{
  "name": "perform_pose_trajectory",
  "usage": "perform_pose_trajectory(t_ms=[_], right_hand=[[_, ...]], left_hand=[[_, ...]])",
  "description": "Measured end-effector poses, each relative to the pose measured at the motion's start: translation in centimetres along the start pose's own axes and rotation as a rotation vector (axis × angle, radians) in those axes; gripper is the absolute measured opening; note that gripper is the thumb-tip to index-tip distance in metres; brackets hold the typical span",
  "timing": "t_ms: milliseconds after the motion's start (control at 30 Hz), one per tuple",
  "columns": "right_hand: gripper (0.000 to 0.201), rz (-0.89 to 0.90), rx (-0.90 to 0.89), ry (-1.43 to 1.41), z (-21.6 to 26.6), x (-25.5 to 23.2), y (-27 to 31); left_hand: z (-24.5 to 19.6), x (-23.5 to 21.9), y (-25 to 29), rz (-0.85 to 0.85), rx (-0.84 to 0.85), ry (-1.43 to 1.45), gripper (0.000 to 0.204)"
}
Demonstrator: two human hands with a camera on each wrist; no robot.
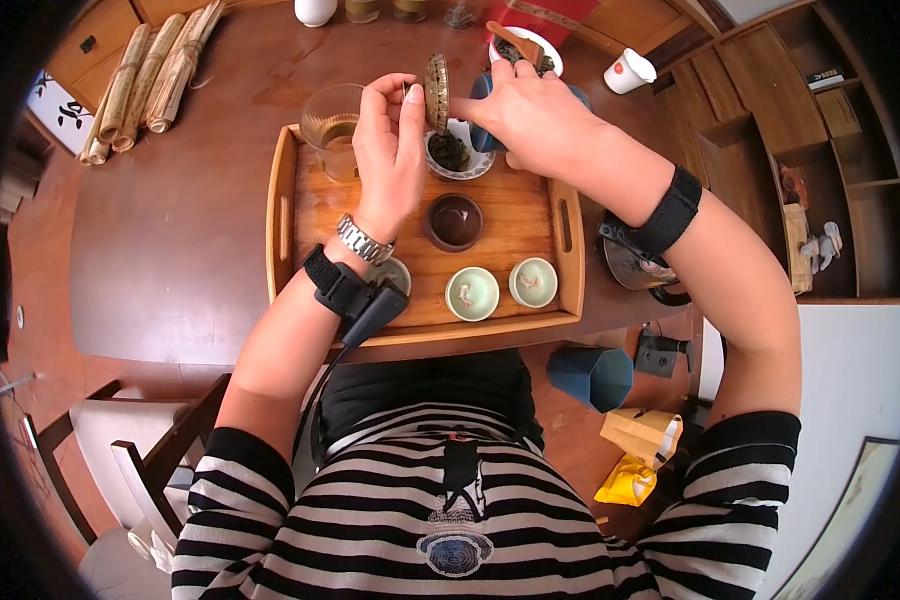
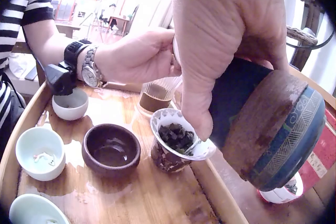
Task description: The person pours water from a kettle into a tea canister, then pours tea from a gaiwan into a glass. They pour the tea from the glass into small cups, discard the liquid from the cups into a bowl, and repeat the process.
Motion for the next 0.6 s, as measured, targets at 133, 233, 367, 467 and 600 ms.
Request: perform_pose_trajectory(t_ms=[133,233,367,467,600], right_hand=[[0.05,-0.038,0.064,-0.048,0.46,-0.55,-0.07],[0.049,-0.038,0.064,-0.053,0.46,-0.55,-0.18],[0.078,-0.028,-0.022,0.019,-0.04,-0.12,-0.31],[0.077,-0.009,-0.012,-0.005,0.14,-0.11,-0.42],[0.073,-0.047,-0.028,-0.016,0.29,0.07,-0.52]], left_hand=[[-0.03,-0.02,0.01,-0.004,0.016,0.0,0.017],[-0.57,-0.13,0.04,0.009,-0.066,0.06,0.022],[-0.6,-0.15,0.07,-0.006,-0.08,0.054,0.022],[-0.56,-0.19,0.03,-0.017,-0.057,0.052,0.022],[-0.6,-0.2,0.03,-0.019,-0.062,0.052,0.022]])
Point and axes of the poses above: each hand's wrist, its own y-axis away from the middle knuckle, its own x-axis out of the palm, z = x × y, the point moved 1 cm from there along -y, towards the middle knuckle, and after that the axes turned 6 degrees about -z, right-handed, at the moved point
